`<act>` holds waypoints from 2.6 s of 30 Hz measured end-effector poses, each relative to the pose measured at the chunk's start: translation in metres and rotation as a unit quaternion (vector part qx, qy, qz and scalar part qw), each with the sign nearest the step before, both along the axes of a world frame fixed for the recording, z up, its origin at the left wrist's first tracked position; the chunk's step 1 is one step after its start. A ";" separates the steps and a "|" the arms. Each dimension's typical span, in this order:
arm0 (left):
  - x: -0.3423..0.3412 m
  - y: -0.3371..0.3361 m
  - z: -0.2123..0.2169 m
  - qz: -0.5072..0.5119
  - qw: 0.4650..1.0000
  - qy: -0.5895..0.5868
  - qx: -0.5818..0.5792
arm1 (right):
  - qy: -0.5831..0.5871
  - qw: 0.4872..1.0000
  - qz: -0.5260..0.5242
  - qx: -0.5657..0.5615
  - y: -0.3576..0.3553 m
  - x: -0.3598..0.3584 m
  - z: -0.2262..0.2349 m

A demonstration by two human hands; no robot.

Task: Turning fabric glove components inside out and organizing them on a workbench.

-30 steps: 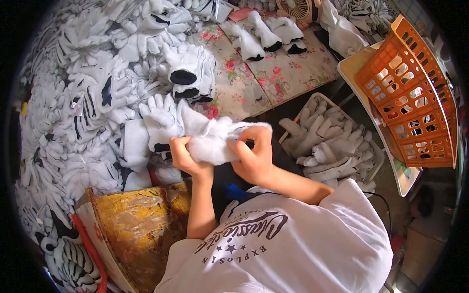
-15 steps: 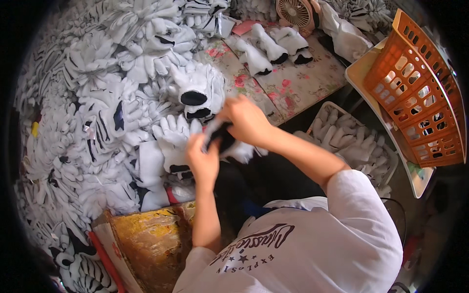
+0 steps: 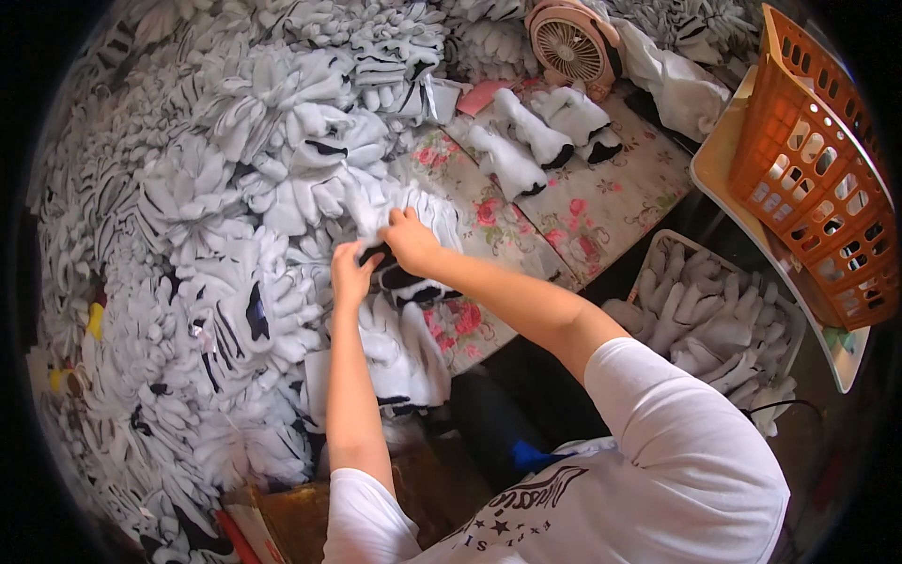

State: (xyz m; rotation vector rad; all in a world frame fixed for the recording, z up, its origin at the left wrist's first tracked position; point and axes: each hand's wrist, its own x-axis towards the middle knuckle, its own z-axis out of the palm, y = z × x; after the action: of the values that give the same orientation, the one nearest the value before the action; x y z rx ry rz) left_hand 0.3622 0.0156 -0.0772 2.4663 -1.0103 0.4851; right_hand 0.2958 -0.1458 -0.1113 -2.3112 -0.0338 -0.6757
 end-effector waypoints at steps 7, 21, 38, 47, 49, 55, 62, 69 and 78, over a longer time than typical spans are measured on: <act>-0.020 -0.018 0.017 0.150 0.968 0.018 0.201 | -0.067 0.990 0.075 0.094 -0.007 -0.022 -0.014; -0.045 -0.028 0.050 0.030 0.965 -0.021 0.259 | -0.014 0.937 -0.324 -0.132 -0.185 -0.035 -0.131; -0.208 -0.086 -0.005 -0.111 0.977 0.134 -0.121 | 0.009 0.847 -0.189 0.496 -0.109 -0.213 -0.091; -0.296 -0.103 -0.048 -0.031 0.941 0.179 -0.287 | -0.058 0.956 -0.042 0.285 -0.048 -0.276 -0.030; -0.307 -0.101 -0.034 -0.042 0.952 0.104 -0.284 | -0.101 0.949 -0.082 0.288 -0.041 -0.274 -0.020; -0.342 -0.098 -0.022 -0.098 0.955 -0.011 -0.280 | -0.076 0.944 -0.065 0.314 -0.043 -0.282 0.003; -0.325 -0.079 -0.005 -0.076 0.930 -0.029 -0.359 | -0.287 0.944 -0.112 0.121 -0.033 -0.295 0.047; -0.339 -0.074 0.034 -0.087 0.916 -0.001 -0.391 | -0.351 0.928 -0.111 0.053 -0.035 -0.296 0.062; -0.349 -0.041 0.059 -0.159 0.584 0.609 -0.512 | 0.004 0.906 0.113 0.408 -0.054 -0.310 0.066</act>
State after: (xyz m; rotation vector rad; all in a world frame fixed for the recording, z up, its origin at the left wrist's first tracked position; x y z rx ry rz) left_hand 0.0130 -0.0251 -0.0183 0.9723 -0.2833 -0.6083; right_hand -0.0140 -0.1996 -0.0456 -1.4697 -0.0109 -0.4398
